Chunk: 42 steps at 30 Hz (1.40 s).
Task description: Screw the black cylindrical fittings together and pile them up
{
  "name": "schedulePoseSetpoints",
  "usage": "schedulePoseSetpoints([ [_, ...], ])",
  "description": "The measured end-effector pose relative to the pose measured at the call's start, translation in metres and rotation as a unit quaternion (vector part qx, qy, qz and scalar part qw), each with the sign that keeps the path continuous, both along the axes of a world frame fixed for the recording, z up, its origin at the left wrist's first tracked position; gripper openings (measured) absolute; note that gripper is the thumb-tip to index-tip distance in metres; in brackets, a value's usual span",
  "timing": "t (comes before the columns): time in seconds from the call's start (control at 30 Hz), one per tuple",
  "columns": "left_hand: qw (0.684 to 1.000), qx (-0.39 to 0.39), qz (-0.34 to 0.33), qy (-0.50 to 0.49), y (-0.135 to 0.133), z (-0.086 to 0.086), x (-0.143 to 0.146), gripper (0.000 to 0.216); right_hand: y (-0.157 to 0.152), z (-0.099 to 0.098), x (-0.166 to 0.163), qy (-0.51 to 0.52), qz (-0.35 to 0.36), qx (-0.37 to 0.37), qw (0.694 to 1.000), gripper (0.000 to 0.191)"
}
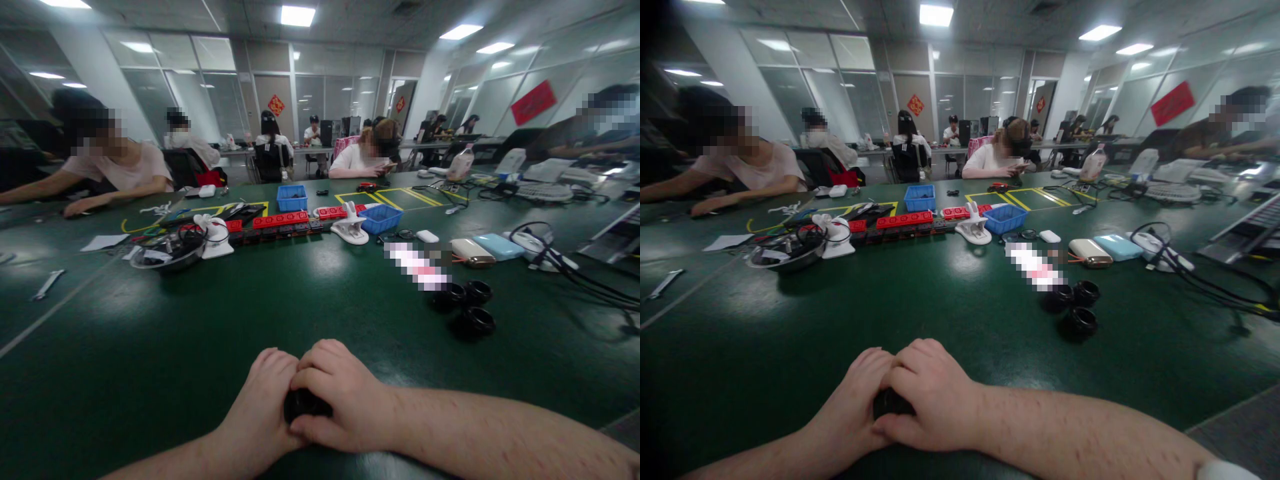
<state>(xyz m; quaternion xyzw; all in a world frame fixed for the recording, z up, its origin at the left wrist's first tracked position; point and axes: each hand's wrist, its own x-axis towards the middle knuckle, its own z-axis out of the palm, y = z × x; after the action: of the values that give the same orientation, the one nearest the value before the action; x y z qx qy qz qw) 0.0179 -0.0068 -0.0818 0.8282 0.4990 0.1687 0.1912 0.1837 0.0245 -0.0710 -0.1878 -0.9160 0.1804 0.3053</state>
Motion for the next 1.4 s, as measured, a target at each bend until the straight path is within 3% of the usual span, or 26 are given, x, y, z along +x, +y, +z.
schedulePoseSetpoints([
  [0.13,1.000,-0.017,-0.012,-0.022,0.005,0.002,-0.002,0.019,0.001,0.001,0.000,-0.007,0.022,0.008,1.000,0.023],
  [0.33,0.991,-0.078,-0.101,-0.036,0.016,0.004,-0.013,0.019,0.003,0.008,0.001,0.003,0.098,0.001,0.995,0.020],
  [0.67,0.985,-0.101,-0.138,-0.030,0.024,0.006,-0.018,0.030,0.007,0.003,-0.002,0.029,0.182,0.004,0.983,0.016],
  [0.83,0.988,-0.062,-0.137,-0.024,0.019,0.006,-0.018,0.058,0.004,0.011,-0.001,0.075,0.163,0.013,0.984,0.026],
  [1.03,1.000,0.010,-0.011,-0.013,0.004,0.000,-0.007,0.068,0.001,0.012,0.003,0.073,0.047,-0.014,0.996,0.029],
  [1.1,1.000,0.023,0.001,-0.004,0.001,-0.001,-0.004,0.062,0.001,0.009,0.002,0.054,0.010,-0.024,0.998,0.035],
  [1.2,1.000,0.027,0.007,0.010,0.000,-0.001,-0.003,0.035,0.001,0.004,0.001,0.020,-0.002,-0.020,1.000,0.040],
  [1.27,1.000,0.027,0.012,0.011,0.000,0.000,-0.003,0.023,0.001,0.002,0.000,0.000,0.003,-0.007,1.000,0.034],
  [1.4,1.000,0.010,-0.003,0.002,0.004,0.001,-0.004,0.019,0.001,0.004,0.000,-0.027,0.017,0.002,0.999,0.020],
])
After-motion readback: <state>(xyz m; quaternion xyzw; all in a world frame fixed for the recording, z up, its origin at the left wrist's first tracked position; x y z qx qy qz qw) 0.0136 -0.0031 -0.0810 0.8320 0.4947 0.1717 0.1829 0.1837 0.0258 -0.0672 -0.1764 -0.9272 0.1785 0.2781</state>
